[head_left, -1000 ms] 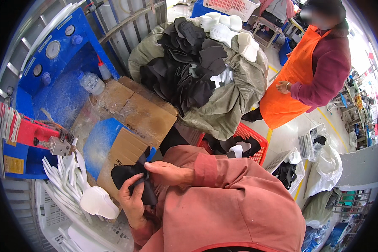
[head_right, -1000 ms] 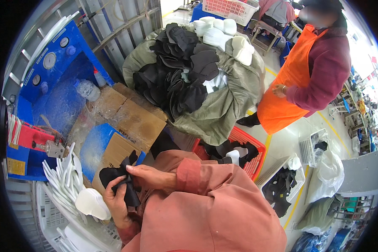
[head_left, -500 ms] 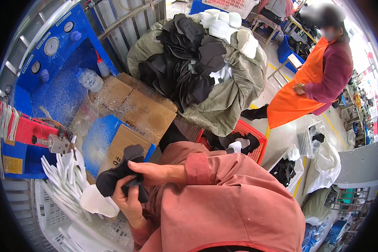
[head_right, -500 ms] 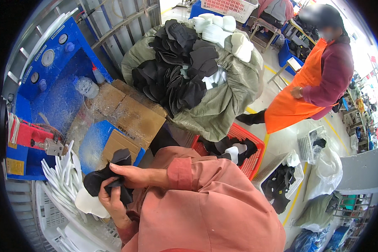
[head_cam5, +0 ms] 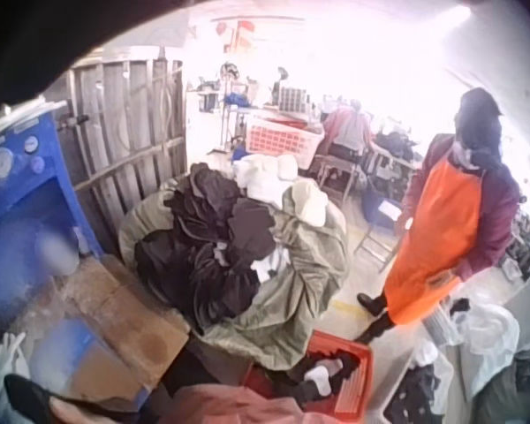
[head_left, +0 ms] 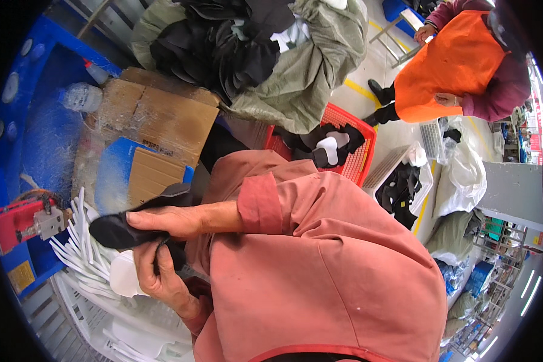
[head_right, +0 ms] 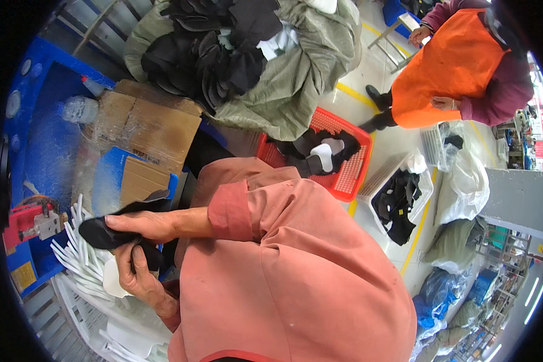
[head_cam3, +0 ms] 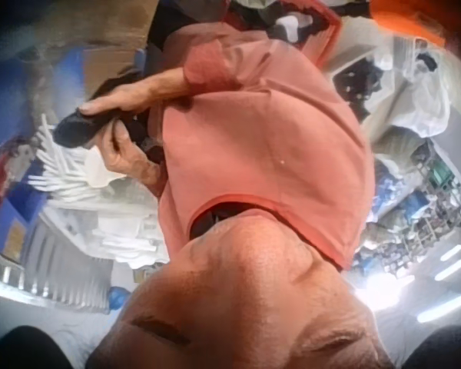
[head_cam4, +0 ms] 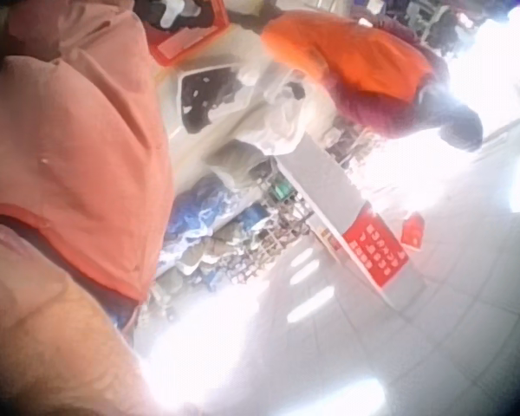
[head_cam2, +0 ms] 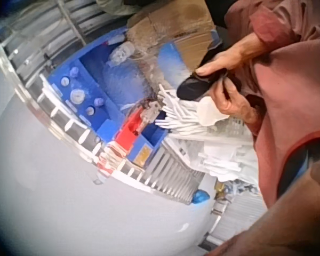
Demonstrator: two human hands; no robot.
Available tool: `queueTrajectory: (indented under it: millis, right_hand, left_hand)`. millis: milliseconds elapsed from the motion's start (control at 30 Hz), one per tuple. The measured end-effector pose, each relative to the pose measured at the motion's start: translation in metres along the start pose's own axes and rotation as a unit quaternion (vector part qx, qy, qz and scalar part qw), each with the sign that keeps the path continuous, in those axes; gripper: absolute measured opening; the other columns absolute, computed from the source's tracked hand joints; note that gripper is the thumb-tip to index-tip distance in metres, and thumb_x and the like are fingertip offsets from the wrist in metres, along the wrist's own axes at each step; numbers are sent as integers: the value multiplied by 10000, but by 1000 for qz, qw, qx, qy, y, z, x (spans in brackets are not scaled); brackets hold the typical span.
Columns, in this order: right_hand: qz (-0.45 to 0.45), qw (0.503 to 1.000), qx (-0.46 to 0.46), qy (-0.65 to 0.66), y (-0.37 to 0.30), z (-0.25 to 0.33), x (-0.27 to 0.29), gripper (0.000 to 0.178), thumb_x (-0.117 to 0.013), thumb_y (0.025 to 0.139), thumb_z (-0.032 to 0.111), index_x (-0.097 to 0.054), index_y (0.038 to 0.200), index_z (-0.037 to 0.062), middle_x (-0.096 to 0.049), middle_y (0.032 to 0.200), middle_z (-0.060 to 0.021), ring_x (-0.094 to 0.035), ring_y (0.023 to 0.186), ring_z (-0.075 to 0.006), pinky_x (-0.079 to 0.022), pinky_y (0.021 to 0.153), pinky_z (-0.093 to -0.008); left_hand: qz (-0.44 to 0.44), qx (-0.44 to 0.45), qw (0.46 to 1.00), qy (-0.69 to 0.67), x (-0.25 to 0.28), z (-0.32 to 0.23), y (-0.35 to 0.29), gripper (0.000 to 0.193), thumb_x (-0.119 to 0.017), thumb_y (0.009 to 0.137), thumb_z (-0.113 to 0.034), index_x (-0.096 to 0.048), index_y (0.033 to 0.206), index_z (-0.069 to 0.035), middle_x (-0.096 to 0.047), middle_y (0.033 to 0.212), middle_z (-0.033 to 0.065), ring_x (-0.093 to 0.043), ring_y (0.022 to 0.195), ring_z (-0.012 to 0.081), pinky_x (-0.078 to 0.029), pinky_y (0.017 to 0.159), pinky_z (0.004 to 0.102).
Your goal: The person repeatedly picks white foam insoles and black fabric shoe uppers, aligns them, and places the paired components into a red basket. They also move a white basket of insoles and a white basket of uppers to different locations on the floor.
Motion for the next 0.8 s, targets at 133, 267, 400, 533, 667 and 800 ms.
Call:
queueTrajectory:
  millis: [133,267,400,533,667,800]
  right_hand:
    - [-37,996,79,-35,-3,21,16,611,-420,1052,618,-612,1132,43,-534,1035,14,-427,939,-109,-409,849,-269]
    - [-11,997,25,-67,-5,20,23,694,-386,1050,641,-611,1181,-3,-564,1103,-29,-471,1024,-142,-421,944,-308]
    - [12,991,82,-101,-11,36,37,708,-353,1069,612,-582,1250,-33,-581,1198,-72,-492,1084,-183,-424,976,-335]
    - [-6,987,116,-108,-26,56,49,729,-362,1056,636,-614,1160,-41,-603,1093,-50,-508,1021,-171,-438,944,-325]
    - [-58,980,46,-187,-46,62,67,798,-364,1016,714,-620,1143,-31,-596,1062,-66,-514,1020,-191,-435,927,-350]
    - [-73,984,97,-133,-51,70,71,792,-370,1017,713,-613,1204,-17,-590,1140,-69,-496,1060,-192,-416,967,-358]
  left_hand:
    - [93,-95,974,182,-21,-13,-5,177,-693,952,-106,-731,1048,38,-655,1041,128,-633,939,272,-516,851,378]
    - [33,51,997,38,-24,8,-5,200,-702,938,-79,-706,1080,62,-682,1080,125,-635,946,241,-517,865,358]
    - [-3,121,989,-84,-41,19,-6,189,-714,928,-37,-681,1073,80,-685,1056,84,-617,950,197,-508,896,331]
    - [88,48,995,15,-67,8,2,145,-739,907,-17,-703,1020,65,-687,1042,109,-622,938,218,-503,892,333]
    - [129,35,991,-6,-90,2,7,128,-727,912,1,-688,1013,70,-687,1025,135,-629,933,253,-498,871,348]
    - [193,-19,980,34,-99,-10,11,169,-713,921,9,-685,1078,66,-691,1036,149,-642,950,264,-500,886,356]
Point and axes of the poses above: each hand's wrist, its own y-axis towards the middle knuckle, its own x-axis out of the back of the hand, z = x × y, the point moved 6 cm from there along y, towards the middle knuckle
